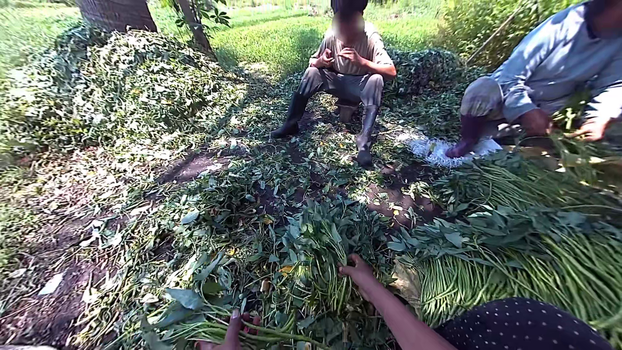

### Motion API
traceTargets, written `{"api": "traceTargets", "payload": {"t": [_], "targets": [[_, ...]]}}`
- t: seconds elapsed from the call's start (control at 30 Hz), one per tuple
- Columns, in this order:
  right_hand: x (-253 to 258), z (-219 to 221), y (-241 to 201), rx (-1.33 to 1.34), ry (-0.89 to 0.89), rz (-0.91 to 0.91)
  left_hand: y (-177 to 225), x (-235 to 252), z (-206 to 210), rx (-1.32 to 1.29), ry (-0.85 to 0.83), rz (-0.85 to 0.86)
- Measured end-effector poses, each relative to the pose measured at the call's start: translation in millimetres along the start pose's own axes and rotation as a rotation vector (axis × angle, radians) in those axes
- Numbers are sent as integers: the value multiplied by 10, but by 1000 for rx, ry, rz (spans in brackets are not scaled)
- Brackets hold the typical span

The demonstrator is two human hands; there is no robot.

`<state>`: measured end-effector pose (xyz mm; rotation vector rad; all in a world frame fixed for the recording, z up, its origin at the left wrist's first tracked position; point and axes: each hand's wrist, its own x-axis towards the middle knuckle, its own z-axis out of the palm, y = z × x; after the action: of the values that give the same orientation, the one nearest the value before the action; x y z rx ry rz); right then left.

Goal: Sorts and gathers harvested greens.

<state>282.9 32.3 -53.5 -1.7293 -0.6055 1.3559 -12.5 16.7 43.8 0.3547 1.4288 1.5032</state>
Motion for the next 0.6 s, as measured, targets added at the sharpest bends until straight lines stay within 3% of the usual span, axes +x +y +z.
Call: {"api": "traceTargets", "payload": {"t": [0.07,0.17,0.27,0.33,0.47,0.6], "targets": [[-161,-4,-244,-22,-39,-137,0,-4,-13,-8,3,6],[-346,-20,-361,-394,-93,-239,17,-23,-16,-15,18,11],[-303,-13,-74,-806,-225,-94,5,-61,-25,-17,-23,-18],[-298,0,70,-939,-249,-28,-23,-65,-45,0,-75,-46],[-538,59,2,-1064,-39,-80,-64,-93,-101,12,-116,-90],[-736,24,-56,-821,147,-414,-79,-79,-85,11,-150,-165]]}}
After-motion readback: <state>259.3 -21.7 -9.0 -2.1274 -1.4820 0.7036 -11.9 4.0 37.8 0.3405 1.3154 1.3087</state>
